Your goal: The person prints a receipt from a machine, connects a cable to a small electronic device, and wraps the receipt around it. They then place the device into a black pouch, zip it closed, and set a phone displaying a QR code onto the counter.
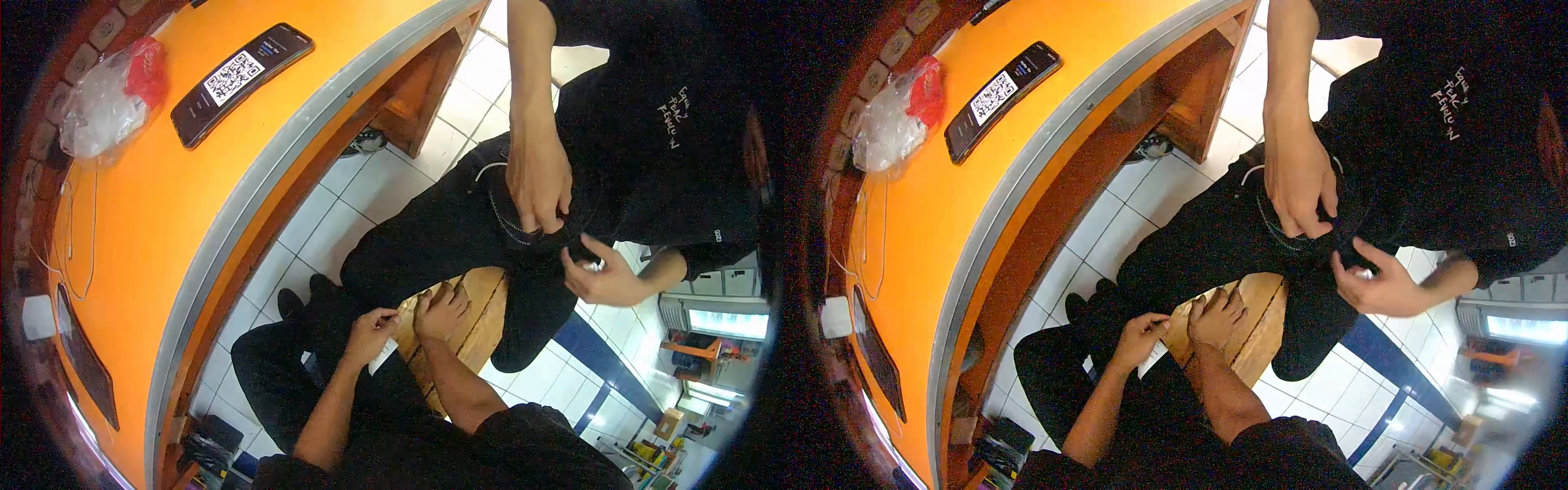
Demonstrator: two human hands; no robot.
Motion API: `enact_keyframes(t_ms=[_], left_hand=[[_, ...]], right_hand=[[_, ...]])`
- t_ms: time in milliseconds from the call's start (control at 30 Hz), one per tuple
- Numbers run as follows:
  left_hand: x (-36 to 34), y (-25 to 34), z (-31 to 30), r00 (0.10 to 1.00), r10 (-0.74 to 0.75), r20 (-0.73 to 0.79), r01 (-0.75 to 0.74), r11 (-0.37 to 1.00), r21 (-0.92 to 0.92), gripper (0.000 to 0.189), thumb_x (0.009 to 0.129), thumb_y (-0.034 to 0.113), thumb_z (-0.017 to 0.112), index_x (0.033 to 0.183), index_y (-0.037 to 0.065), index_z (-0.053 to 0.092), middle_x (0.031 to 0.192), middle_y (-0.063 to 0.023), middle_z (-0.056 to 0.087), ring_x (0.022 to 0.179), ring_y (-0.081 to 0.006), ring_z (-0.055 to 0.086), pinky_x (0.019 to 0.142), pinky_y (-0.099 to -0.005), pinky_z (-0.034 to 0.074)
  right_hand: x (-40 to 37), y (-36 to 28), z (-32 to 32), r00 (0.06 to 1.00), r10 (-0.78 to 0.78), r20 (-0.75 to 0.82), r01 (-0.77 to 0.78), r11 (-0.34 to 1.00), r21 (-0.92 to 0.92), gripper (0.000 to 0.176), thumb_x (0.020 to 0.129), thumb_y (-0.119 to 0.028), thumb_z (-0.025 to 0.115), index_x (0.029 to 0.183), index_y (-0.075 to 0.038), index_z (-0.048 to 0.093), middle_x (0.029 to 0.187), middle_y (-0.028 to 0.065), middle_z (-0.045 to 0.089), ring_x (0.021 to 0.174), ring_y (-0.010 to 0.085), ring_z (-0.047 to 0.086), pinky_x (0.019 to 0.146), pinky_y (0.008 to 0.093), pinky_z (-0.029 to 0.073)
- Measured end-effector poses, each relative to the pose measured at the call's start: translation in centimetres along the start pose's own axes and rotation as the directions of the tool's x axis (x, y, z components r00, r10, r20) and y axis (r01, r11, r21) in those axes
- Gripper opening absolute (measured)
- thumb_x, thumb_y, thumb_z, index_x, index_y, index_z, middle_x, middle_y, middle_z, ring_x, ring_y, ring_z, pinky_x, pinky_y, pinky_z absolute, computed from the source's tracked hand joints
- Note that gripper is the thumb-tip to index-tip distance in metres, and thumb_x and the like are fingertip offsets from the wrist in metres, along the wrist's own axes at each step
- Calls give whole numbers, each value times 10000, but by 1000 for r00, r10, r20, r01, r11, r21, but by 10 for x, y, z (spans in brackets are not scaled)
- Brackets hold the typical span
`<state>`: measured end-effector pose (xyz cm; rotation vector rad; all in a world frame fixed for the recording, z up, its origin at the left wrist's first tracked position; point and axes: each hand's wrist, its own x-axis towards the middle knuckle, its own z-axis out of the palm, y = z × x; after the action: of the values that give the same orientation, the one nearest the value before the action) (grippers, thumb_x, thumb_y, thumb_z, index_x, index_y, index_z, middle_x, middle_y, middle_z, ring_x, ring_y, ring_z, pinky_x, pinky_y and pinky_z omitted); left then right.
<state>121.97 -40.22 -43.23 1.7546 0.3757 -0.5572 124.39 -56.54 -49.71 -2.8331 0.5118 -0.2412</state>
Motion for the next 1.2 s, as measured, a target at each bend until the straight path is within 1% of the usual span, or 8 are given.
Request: enact_keyframes(t_ms=[167, 467, 567, 700, 933, 1067, 1133, 1200], left_hand=[[2, -12, 4, 995, 94, -35, -94, 996, -9, 273, 912, 262, 709, 1097, 61, 719, 799, -67, 683, 706, -140, 618, 641, -303, 490], [-2, 3, 2, 1000, 6, 1, -6, 997, -74, 280, 919, 249, 701, 1110, 44, 711, 821, -72, 680, 714, -127, 609, 648, -295, 491], [3, -10, 4, 1000, 27, -8, -27, 999, -36, 284, 921, 237, 693, 1118, 32, 707, 827, -75, 681, 727, -131, 615, 659, -298, 494], [1, -5, 2, 1000, -4, -5, 4, 1000, -3, 290, 921, 233, 690, 1122, 25, 704, 828, -79, 684, 730, -138, 617, 665, -303, 495], [1, -6, 3, 1000, 31, -3, -31, 1000, 2, 290, 915, 251, 701, 1108, 36, 712, 828, -78, 690, 727, -143, 622, 668, -303, 494], [0, -3, 3, 998, 54, -15, -54, 998, 11, 281, 915, 253, 702, 1098, 41, 715, 822, -68, 690, 723, -134, 616, 664, -296, 491], [0, -1, 3, 999, 42, -14, -42, 999, -4, 283, 914, 258, 703, 1096, 42, 715, 821, -68, 689, 720, -134, 614, 661, -295, 490], [0, -1, 3, 999, 30, -12, -30, 999, -19, 285, 912, 263, 704, 1095, 44, 716, 820, -68, 689, 717, -133, 612, 658, -294, 489]], right_hand=[[0, 1, -1, 1000, 2, 3, -2, 1000, 11, 538, 912, -373, 544, 1299, -1, 500, 1419, 265, 407, 1350, 414, 352, 1148, 581, 214], [2, -4, -8, 999, 23, 38, -23, 1000, -14, 535, 913, -369, 541, 1295, 3, 504, 1431, 241, 404, 1368, 393, 338, 1158, 574, 200], [3, -7, -12, 998, 41, 57, -41, 999, -3, 536, 912, -381, 538, 1295, -8, 510, 1430, 236, 411, 1367, 388, 343, 1159, 569, 206], [1, -3, -6, 1000, 20, 5, -20, 1000, -13, 526, 906, -378, 545, 1286, -15, 521, 1423, 239, 423, 1352, 387, 367, 1149, 570, 228], [0, 3, 2, 998, -15, -66, 13, 1000, -27, 508, 889, -385, 567, 1262, -41, 541, 1395, 239, 458, 1316, 390, 410, 1116, 602, 272], [1, 1, -1, 998, -19, -68, 18, 1000, -2, 511, 890, -388, 569, 1261, -37, 547, 1400, 238, 455, 1321, 393, 402, 1126, 604, 256], [1, -2, -5, 1000, 8, 0, -8, 1000, -20, 512, 904, -362, 552, 1280, -16, 519, 1408, 256, 445, 1339, 397, 389, 1131, 585, 250], [1, -3, -6, 1000, 11, 3, -10, 1000, -16, 514, 906, -365, 550, 1284, -18, 517, 1412, 255, 441, 1345, 396, 383, 1135, 585, 243]])
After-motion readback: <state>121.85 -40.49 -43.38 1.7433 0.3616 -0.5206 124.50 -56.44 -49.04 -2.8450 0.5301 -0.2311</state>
